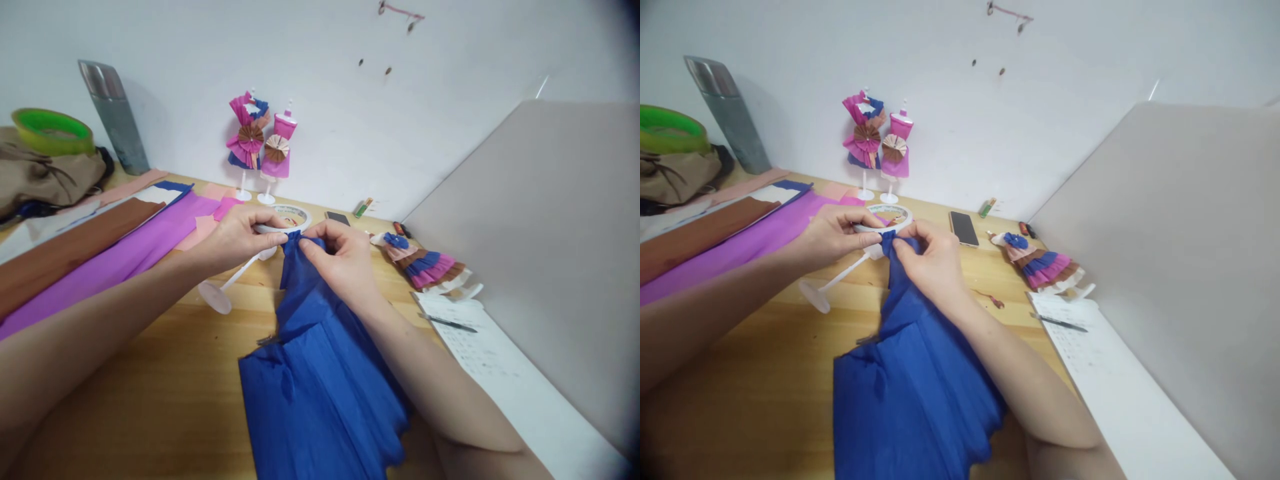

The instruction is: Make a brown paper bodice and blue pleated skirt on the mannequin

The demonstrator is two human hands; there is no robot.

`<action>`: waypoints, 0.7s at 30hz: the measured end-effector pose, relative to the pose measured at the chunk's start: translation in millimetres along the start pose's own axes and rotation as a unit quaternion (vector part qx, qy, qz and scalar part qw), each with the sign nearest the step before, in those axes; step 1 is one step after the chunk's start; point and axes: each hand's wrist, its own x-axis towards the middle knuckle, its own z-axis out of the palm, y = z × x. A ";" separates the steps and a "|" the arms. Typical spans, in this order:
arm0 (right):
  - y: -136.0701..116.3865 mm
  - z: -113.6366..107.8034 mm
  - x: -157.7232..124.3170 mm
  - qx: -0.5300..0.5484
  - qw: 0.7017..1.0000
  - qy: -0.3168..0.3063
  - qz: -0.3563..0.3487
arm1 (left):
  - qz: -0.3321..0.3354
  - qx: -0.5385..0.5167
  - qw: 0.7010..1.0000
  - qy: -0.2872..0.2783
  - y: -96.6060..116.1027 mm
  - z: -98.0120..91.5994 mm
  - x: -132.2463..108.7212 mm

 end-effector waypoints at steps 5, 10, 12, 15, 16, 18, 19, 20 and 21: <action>1.0 -0.5 0.3 0.026 0.998 -0.021 -0.045 | 0.018 0.004 1.000 -0.001 -0.2 1.5 -0.1; 0.8 -3.2 1.4 0.043 0.998 -0.032 -0.045 | 0.016 0.004 1.000 0.003 -1.8 2.1 0.3; -0.2 -4.2 1.7 0.044 0.998 -0.035 -0.039 | 0.020 0.008 1.000 0.003 -0.7 2.1 0.3; -0.9 -5.3 2.6 0.031 0.999 -0.010 -0.026 | 0.023 0.019 1.000 0.002 2.3 1.6 0.1; -0.9 -5.4 3.1 0.026 0.999 0.000 -0.022 | 0.023 0.021 1.000 0.001 3.4 1.4 -0.1; -0.5 -5.5 4.1 0.021 1.000 0.012 -0.017 | 0.021 0.022 1.000 -0.002 5.9 1.2 -0.3; -0.4 -5.5 4.6 0.021 1.000 0.016 -0.016 | 0.020 0.021 1.000 -0.002 7.2 1.2 -0.4; -0.2 -5.5 4.9 0.022 0.999 0.019 -0.016 | 0.021 0.019 1.000 -0.002 8.3 1.2 -0.5; -0.1 -5.4 5.2 0.023 0.999 0.021 -0.016 | 0.021 0.018 1.000 -0.002 9.4 1.4 -0.5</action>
